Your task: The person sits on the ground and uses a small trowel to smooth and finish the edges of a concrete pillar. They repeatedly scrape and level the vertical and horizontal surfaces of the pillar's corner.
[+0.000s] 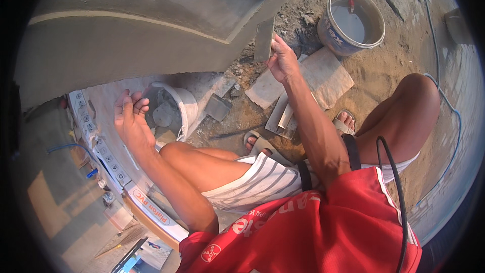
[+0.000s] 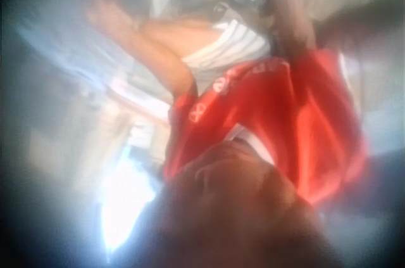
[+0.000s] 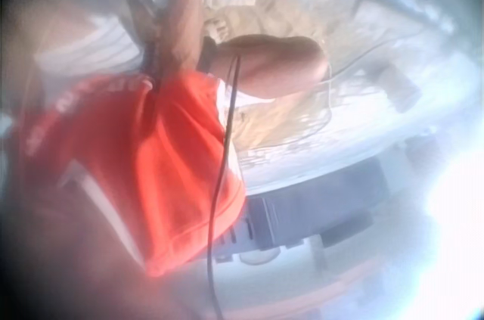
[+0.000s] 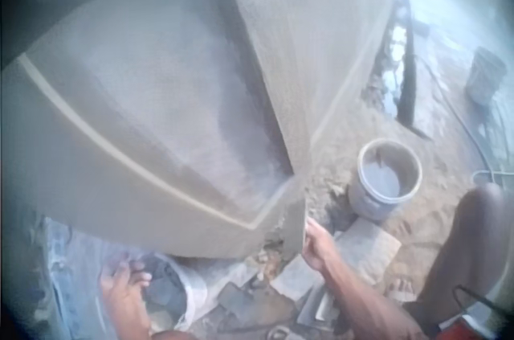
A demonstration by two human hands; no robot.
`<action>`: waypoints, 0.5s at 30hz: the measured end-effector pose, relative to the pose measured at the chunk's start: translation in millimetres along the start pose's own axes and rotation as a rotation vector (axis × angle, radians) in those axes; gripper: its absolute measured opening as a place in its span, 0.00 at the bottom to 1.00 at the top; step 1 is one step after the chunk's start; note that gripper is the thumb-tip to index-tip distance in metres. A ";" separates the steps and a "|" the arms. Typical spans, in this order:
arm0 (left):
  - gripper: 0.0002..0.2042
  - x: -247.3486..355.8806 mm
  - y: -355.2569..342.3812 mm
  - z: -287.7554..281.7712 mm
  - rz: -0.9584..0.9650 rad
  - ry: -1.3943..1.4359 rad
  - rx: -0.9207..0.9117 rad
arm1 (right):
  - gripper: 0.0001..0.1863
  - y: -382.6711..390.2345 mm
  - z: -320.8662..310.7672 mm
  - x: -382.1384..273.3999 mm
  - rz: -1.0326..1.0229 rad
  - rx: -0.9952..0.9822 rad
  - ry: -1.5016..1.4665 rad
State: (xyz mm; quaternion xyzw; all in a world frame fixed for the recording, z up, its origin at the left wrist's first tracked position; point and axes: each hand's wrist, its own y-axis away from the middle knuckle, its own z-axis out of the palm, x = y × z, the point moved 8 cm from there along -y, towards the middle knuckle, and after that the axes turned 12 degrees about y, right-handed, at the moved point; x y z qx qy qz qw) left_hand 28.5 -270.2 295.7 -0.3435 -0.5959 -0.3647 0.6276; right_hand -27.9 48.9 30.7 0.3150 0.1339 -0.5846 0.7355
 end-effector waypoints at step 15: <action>0.17 -1.5 -2.1 6.6 0.004 -0.027 -0.019 | 0.21 -25.7 -8.0 -18.9 -0.201 0.144 0.242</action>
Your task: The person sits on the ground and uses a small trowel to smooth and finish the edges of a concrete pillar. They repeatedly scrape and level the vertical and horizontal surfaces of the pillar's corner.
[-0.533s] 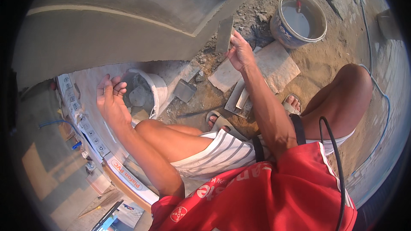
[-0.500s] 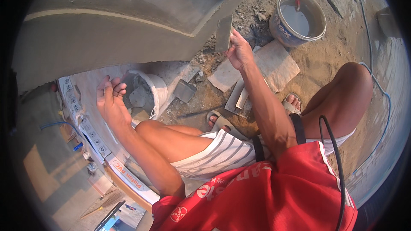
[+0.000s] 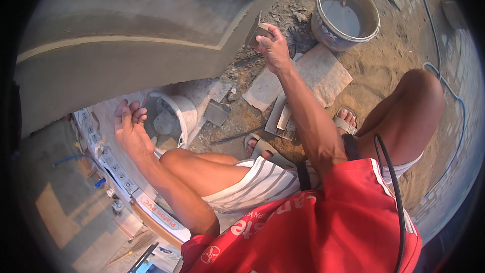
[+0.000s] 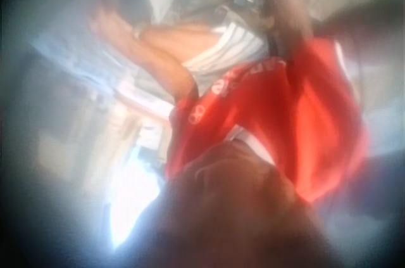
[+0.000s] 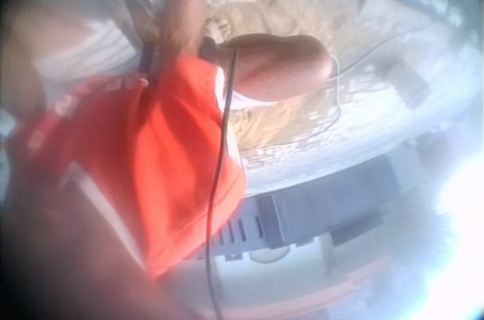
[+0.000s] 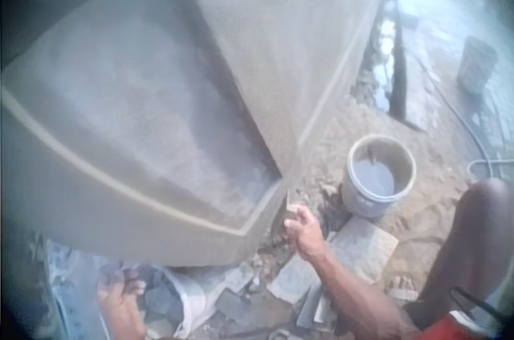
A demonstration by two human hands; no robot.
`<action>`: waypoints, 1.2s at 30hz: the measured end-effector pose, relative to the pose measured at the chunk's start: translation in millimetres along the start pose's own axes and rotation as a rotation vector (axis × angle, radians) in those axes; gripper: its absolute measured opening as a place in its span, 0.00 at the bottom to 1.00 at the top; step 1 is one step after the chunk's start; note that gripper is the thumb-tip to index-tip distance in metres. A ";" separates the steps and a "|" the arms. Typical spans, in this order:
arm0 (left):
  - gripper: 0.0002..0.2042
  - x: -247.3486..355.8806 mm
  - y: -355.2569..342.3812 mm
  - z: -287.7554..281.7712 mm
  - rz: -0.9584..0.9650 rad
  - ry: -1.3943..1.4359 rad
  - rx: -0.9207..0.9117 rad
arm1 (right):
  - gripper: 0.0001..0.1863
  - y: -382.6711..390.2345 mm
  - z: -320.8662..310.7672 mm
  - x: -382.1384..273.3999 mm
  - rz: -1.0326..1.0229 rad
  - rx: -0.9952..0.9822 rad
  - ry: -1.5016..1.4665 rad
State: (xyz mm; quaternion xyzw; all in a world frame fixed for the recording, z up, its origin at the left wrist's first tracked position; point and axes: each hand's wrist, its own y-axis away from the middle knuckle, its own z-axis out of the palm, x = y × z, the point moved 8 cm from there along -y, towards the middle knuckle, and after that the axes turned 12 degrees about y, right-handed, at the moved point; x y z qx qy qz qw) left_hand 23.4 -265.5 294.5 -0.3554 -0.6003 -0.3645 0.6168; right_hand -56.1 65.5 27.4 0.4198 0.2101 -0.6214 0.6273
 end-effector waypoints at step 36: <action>0.17 -1.2 2.9 -6.1 -0.011 0.001 -0.006 | 0.23 26.2 11.6 30.4 -0.068 0.296 0.321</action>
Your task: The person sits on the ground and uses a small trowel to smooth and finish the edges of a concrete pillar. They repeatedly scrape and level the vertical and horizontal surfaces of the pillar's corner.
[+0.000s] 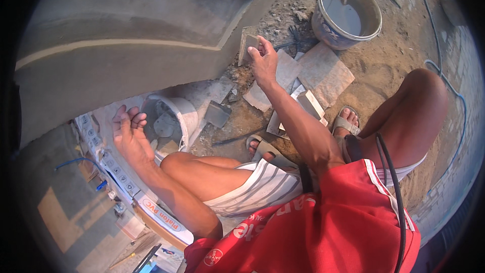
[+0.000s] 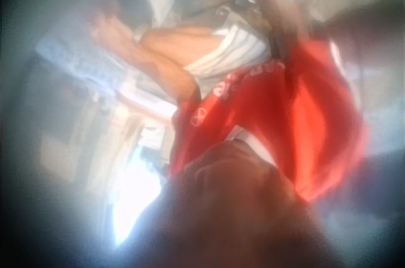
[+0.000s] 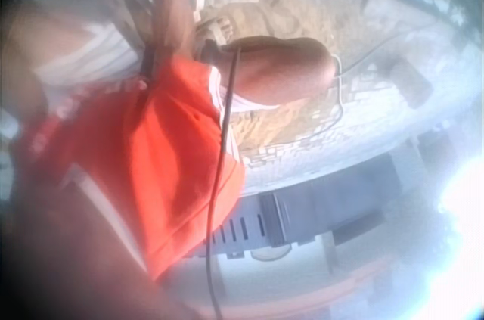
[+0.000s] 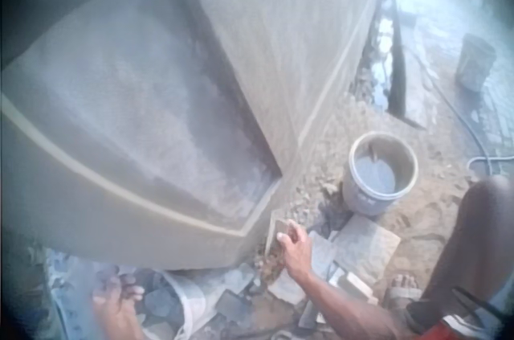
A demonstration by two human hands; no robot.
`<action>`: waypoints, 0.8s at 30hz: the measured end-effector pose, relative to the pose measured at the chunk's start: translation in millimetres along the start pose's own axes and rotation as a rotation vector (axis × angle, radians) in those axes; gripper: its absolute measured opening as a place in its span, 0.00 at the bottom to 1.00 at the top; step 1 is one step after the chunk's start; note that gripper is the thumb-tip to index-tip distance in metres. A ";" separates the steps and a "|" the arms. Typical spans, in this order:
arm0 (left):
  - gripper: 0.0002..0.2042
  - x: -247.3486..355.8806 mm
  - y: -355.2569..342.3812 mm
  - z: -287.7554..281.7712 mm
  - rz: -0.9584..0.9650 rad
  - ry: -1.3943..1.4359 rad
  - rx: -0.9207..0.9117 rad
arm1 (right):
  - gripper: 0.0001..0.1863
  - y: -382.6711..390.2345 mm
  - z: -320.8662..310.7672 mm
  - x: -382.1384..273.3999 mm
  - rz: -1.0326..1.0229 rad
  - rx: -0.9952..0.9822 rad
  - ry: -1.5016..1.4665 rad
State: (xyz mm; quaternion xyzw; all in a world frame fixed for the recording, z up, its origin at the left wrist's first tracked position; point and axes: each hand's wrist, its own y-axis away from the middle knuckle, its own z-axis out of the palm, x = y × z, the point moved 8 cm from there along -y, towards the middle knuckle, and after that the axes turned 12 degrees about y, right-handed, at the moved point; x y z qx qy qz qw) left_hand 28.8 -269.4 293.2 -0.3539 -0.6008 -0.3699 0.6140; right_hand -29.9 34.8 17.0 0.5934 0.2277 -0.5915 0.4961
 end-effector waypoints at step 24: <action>0.16 2.1 2.6 -5.7 0.010 0.000 -0.013 | 0.23 9.6 29.7 -8.5 0.060 0.045 0.086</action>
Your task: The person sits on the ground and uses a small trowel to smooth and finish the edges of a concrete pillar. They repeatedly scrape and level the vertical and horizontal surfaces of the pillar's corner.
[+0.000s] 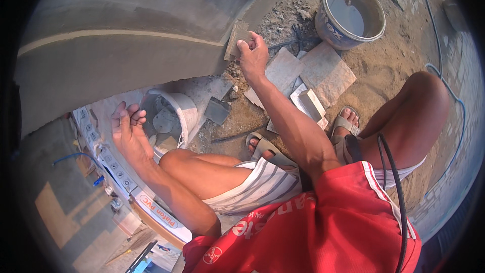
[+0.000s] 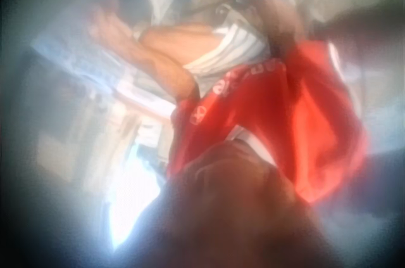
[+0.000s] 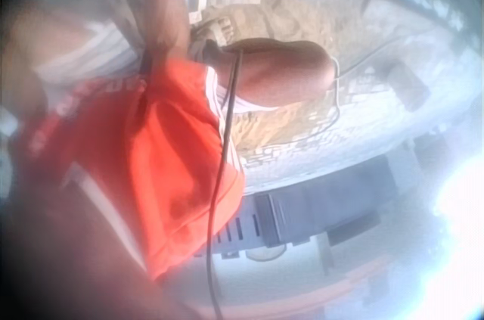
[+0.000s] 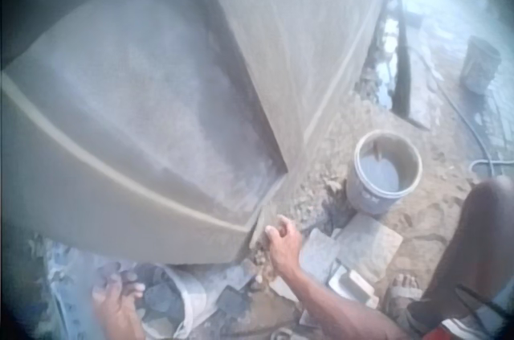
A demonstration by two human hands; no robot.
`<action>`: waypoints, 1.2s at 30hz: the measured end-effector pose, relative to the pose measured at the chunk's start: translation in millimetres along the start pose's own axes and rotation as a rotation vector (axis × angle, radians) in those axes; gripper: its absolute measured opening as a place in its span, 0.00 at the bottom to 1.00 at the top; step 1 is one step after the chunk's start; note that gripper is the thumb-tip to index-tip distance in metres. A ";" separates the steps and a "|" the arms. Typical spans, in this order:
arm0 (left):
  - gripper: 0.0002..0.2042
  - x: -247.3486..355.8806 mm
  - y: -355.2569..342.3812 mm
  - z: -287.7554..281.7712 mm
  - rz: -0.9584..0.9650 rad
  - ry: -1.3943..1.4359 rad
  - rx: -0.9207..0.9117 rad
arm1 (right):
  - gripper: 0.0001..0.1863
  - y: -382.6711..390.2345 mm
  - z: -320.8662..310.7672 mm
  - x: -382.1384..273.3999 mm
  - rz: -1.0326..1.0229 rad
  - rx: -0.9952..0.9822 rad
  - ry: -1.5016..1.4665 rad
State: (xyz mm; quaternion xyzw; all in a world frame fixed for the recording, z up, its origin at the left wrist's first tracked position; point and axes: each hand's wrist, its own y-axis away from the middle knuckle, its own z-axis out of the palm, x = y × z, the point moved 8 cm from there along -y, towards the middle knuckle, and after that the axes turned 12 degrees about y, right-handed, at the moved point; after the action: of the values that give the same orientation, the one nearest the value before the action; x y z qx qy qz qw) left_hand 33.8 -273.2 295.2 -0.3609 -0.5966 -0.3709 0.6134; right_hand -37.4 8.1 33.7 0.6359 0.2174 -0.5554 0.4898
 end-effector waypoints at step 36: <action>0.15 1.4 1.0 10.9 -0.014 0.006 -0.032 | 0.18 -63.4 -36.6 -29.0 -0.386 -0.059 0.128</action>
State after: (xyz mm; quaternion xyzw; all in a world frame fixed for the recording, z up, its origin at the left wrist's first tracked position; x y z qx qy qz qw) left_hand 29.7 -263.2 296.8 -0.3655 -0.5911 -0.3858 0.6067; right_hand -79.7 74.5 32.6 0.6018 0.3823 -0.5906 0.3779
